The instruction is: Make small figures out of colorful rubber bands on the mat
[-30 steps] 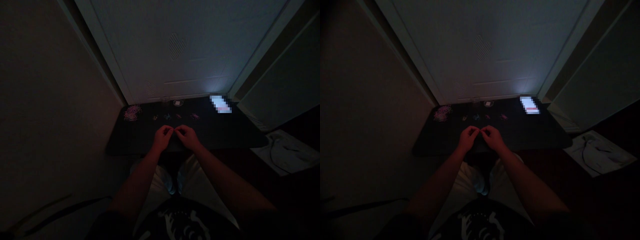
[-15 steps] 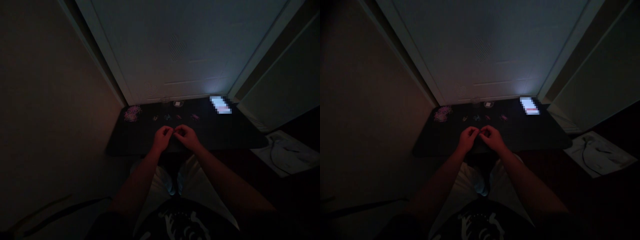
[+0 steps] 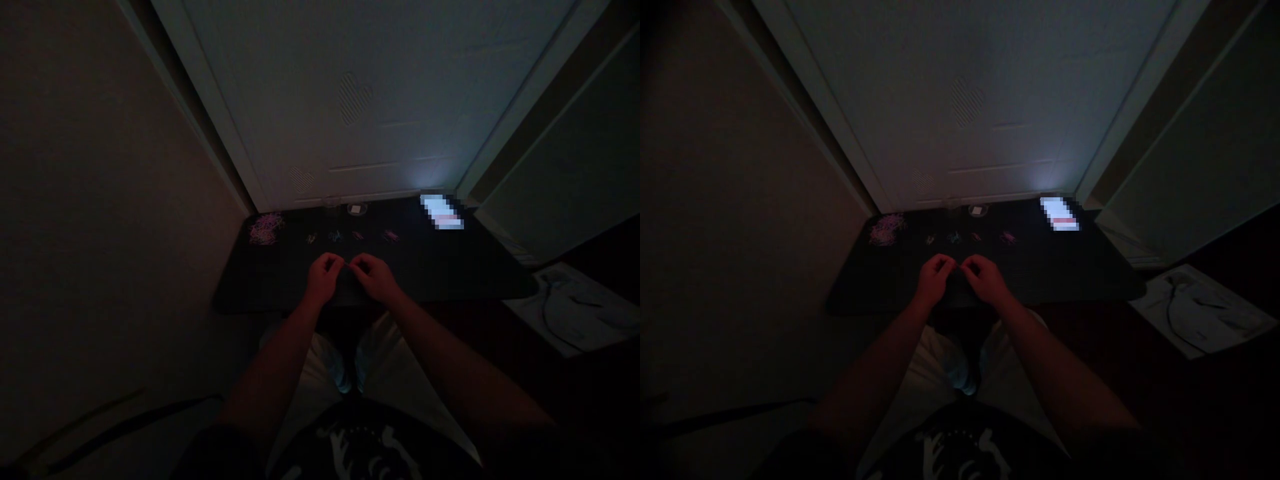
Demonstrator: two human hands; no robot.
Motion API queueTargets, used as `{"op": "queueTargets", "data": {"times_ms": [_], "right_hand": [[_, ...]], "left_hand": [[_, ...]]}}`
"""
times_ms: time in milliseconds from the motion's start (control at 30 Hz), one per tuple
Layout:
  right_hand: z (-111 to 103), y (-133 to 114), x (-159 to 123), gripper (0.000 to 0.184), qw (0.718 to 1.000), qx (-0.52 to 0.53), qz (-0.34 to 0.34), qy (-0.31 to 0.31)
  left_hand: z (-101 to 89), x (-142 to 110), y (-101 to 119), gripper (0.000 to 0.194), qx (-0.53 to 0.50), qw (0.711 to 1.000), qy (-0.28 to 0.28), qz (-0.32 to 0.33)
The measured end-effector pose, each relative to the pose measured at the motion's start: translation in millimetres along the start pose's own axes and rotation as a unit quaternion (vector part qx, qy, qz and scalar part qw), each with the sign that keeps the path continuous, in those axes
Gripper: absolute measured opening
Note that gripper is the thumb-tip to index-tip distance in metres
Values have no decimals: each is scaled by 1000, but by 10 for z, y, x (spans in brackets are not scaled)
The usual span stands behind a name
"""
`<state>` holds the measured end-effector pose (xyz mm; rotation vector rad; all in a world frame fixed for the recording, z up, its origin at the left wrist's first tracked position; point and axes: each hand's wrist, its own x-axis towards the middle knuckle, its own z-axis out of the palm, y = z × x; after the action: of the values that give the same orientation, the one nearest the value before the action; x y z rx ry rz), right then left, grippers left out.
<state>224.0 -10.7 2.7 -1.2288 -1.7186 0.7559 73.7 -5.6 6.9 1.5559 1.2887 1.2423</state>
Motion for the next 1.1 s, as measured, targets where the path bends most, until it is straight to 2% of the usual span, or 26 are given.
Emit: {"op": "queueTargets", "data": {"times_ms": [267,333,467,567,667,833,967,1100], "right_hand": [[-20,-74,-6,14,1000,-15,-22,-7],[-13,-74,-9,15,1000,-22,-13,-3],[-10,-25,33,18,997,-49,25,47],[-55,38,155,21,987,-115,66,87],[-127,99,356,23,966,-208,114,104],[-161,141,678,27,933,-307,167,83],[-113,135,757,32,915,-353,184,64],[-98,151,723,37,915,-361,167,62]], "left_hand": [[-21,40,-50,19,-73,992,92,-38],[-21,41,-54,19,-56,995,72,-35],[-4,29,-36,22,-9,1000,-12,-10],[4,21,-16,23,-5,1000,-15,-6],[4,16,-9,23,-12,1000,-12,-9],[-1,9,-19,23,-20,1000,-19,-5],[-4,8,-25,24,-25,999,-18,-14],[-1,13,-38,24,-32,999,-20,-11]]}}
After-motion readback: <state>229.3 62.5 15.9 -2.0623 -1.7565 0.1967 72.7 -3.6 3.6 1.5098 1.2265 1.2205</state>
